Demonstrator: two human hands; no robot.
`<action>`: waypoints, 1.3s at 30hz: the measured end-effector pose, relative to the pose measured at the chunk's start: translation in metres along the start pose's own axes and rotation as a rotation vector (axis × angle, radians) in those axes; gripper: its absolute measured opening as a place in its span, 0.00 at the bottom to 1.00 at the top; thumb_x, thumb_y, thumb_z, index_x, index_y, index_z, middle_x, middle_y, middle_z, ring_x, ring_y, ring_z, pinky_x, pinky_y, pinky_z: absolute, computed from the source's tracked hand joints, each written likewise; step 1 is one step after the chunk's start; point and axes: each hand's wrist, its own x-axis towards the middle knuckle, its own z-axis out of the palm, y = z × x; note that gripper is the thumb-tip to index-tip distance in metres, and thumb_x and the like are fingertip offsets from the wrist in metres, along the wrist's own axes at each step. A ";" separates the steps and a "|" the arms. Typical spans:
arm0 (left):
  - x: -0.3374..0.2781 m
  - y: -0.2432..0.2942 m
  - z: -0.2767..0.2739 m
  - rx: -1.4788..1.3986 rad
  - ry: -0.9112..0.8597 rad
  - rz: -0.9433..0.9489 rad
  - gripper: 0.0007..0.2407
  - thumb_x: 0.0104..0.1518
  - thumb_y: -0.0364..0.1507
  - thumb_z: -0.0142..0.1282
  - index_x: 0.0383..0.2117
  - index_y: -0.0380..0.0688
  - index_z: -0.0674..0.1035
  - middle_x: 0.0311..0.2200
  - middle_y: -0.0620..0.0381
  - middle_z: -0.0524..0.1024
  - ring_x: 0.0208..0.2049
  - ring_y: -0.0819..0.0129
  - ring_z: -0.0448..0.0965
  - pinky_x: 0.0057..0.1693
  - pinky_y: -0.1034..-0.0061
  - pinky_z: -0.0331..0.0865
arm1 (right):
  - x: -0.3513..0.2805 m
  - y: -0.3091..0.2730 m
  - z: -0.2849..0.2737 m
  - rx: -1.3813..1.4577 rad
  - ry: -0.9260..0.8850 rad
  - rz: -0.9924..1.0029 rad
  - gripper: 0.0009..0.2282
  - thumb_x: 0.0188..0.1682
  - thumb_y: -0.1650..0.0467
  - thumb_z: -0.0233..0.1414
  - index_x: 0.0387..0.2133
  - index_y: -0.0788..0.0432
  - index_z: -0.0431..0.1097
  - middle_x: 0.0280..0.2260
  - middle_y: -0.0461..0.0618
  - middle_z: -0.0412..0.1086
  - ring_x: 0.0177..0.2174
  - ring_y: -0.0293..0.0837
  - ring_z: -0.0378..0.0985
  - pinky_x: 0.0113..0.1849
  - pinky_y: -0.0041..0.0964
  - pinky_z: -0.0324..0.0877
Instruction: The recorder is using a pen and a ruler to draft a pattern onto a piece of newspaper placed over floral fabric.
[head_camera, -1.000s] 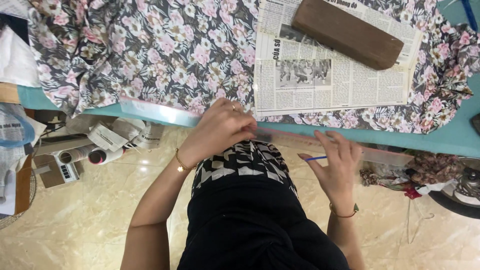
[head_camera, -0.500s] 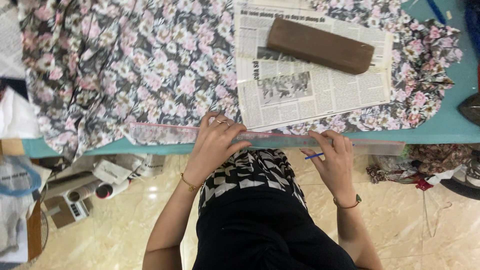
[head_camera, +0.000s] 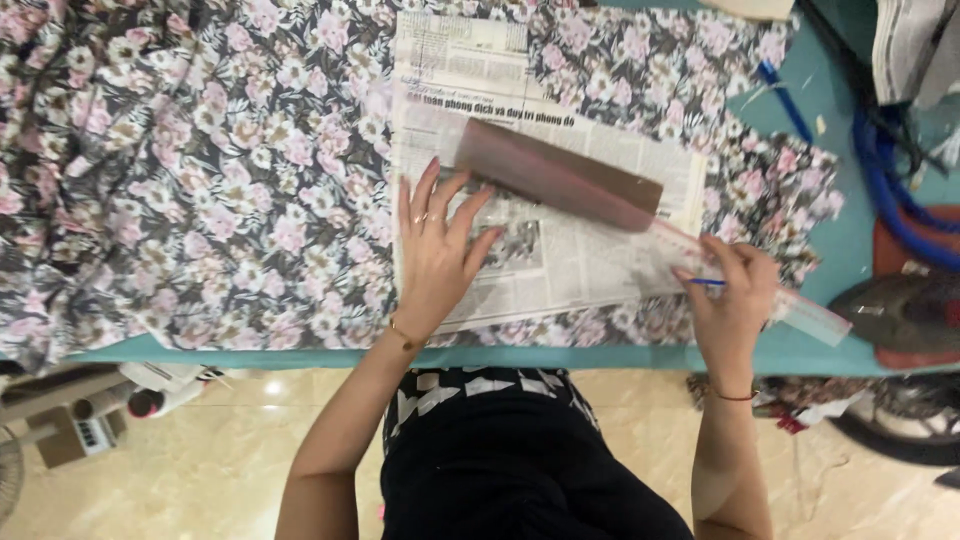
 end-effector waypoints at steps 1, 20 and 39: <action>0.012 -0.001 0.017 0.005 0.009 -0.016 0.17 0.62 0.35 0.63 0.55 0.46 0.76 0.60 0.51 0.66 0.71 0.47 0.56 0.74 0.39 0.45 | 0.010 0.021 0.000 0.003 -0.010 -0.016 0.21 0.45 0.70 0.68 0.53 0.57 0.74 0.47 0.56 0.66 0.49 0.56 0.68 0.51 0.47 0.65; 0.145 -0.111 0.142 0.239 -0.440 -0.303 0.27 0.63 0.52 0.43 0.58 0.44 0.72 0.66 0.45 0.60 0.68 0.47 0.55 0.67 0.39 0.47 | 0.227 0.087 0.116 0.161 -0.151 -0.231 0.19 0.47 0.70 0.70 0.50 0.61 0.75 0.44 0.56 0.67 0.50 0.56 0.67 0.54 0.47 0.63; 0.134 -0.131 0.125 0.436 -0.153 -0.314 0.23 0.64 0.39 0.60 0.61 0.41 0.71 0.59 0.46 0.66 0.67 0.51 0.60 0.70 0.51 0.54 | 0.287 0.044 0.169 0.154 -0.389 -0.316 0.23 0.43 0.64 0.67 0.53 0.58 0.77 0.45 0.54 0.67 0.48 0.53 0.67 0.53 0.46 0.65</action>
